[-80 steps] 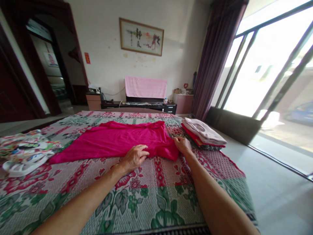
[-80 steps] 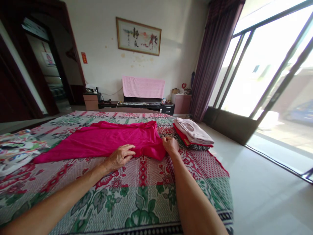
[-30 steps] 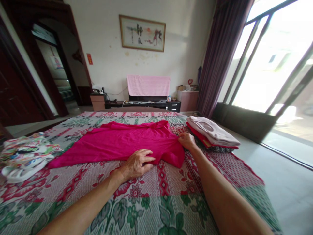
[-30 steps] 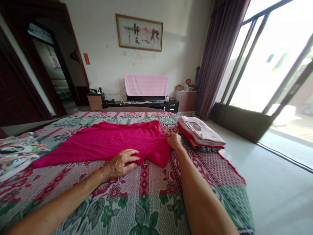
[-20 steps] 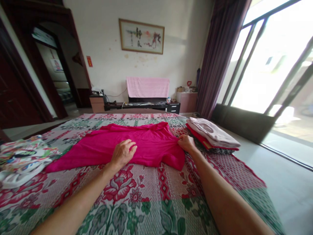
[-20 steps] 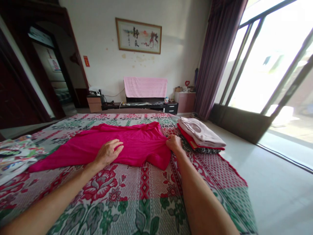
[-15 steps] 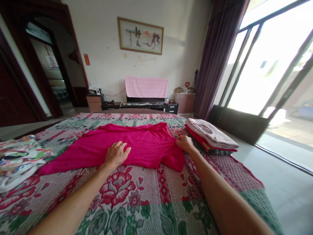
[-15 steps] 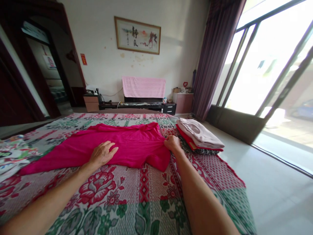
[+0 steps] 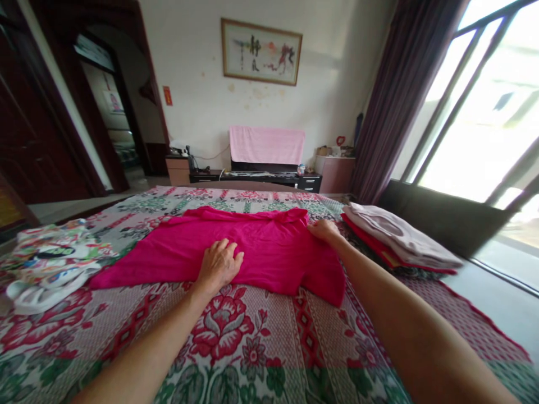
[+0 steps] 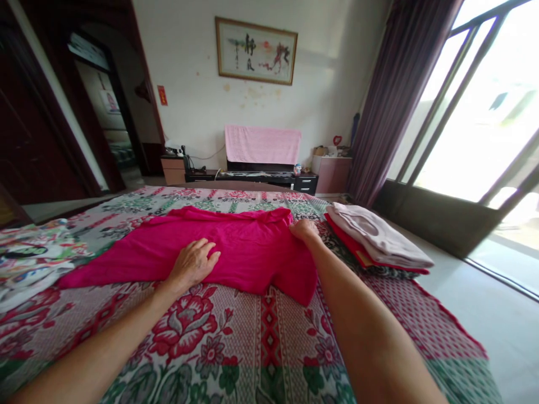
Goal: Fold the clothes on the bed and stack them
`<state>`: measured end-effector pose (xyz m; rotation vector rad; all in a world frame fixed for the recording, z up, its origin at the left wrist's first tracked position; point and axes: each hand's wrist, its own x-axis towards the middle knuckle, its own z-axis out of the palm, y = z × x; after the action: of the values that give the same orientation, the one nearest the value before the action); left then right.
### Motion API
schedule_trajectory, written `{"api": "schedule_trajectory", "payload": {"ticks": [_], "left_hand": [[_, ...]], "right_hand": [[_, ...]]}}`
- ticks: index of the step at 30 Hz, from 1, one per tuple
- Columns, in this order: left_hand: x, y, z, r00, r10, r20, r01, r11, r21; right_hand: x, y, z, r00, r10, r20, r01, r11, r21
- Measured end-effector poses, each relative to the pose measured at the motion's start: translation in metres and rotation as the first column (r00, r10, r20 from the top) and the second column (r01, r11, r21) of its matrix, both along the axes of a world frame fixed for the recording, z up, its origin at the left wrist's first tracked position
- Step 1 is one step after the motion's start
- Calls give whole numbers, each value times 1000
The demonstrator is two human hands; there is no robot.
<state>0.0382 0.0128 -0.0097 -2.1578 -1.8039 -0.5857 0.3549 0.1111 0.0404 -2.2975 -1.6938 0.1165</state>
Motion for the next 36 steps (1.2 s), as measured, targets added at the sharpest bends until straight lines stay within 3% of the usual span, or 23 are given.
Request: {"api": "schedule_trajectory", "payload": {"ticks": [6, 13, 20, 26, 31, 36], "left_hand": [[1, -1, 1, 1000, -4, -15, 4, 1000, -8], [1, -2, 1, 1000, -10, 10, 10, 1000, 8], [1, -2, 0, 999, -13, 35, 13, 1000, 15], [0, -1, -1, 1000, -8, 17, 8, 1000, 8], [0, -1, -1, 1000, -2, -5, 2, 1000, 11], [1, -2, 0, 1000, -5, -2, 5, 1000, 4]], "right_hand": [[-14, 6, -2, 996, -63, -58, 60, 997, -52], [0, 13, -11, 993, -58, -101, 75, 982, 173], [23, 25, -20, 968, 76, -240, -26, 978, 206], [22, 18, -23, 999, 26, -40, -16, 971, 237], [18, 14, -25, 997, -46, 68, 35, 986, 166], [18, 9, -22, 994, 15, 113, -34, 985, 170]]}}
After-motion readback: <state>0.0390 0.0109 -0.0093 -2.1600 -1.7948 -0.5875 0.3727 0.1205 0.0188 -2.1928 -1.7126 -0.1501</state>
